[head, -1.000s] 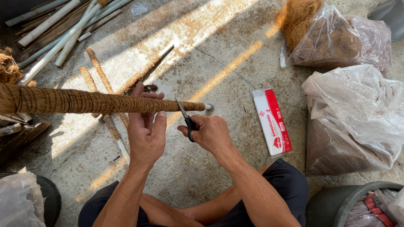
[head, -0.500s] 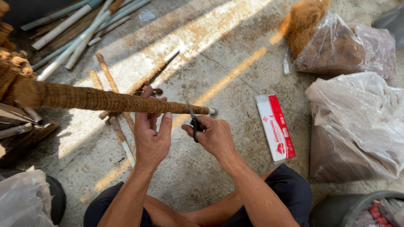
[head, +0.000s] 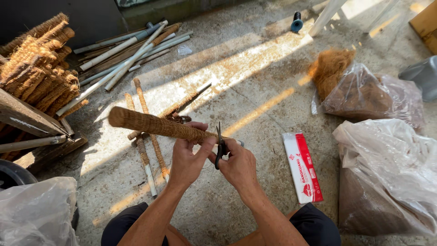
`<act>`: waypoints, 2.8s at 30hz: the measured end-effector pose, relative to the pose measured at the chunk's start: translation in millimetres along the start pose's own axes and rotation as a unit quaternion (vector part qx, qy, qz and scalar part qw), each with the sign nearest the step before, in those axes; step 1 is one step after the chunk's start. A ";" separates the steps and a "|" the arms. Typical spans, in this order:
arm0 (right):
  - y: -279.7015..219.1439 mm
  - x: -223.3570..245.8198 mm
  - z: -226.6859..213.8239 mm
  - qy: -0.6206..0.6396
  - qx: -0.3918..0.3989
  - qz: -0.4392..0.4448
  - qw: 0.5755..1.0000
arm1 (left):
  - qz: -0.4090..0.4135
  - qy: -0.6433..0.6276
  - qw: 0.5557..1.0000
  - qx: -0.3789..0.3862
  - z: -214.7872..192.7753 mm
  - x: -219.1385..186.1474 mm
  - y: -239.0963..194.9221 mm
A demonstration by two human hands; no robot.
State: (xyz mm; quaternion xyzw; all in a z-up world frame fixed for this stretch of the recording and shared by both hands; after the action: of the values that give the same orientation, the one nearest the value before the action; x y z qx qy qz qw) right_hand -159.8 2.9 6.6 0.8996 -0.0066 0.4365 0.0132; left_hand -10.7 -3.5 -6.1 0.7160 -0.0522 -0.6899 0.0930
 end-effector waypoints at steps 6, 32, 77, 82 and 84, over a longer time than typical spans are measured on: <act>-1.4 9.4 -9.6 -0.116 -0.055 -0.158 0.979 | -0.051 0.036 0.998 0.026 5.6 -8.2 -0.9; -28.1 27.5 -27.6 -0.010 0.057 -0.031 0.998 | -0.056 0.099 0.991 0.070 -5.2 -7.5 4.7; -6.1 -65.7 1.2 0.220 0.140 0.124 0.957 | 0.078 0.183 0.978 0.058 16.2 -2.8 -7.9; -6.8 -64.3 1.1 0.234 0.140 0.112 0.956 | 0.093 0.166 0.980 0.051 16.6 -2.0 -8.0; -6.9 -65.9 2.4 0.243 0.138 0.107 0.954 | 0.088 0.170 0.980 0.052 16.4 -2.0 -8.4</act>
State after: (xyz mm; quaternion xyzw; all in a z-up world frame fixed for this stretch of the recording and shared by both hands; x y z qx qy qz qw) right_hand -198.5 9.8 -46.8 0.7538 -0.0390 0.6371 -0.1563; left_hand -27.6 4.1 -6.4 0.8193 -0.1339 -0.5435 0.1239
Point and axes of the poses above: each hand's wrist, its own y-axis towards the middle knuckle, its own z-axis out of the palm, x = y × z, the point moved 1 cm from there along y, towards the middle knuckle, and after that the axes turned 7 degrees about y, right-handed, at the moved point
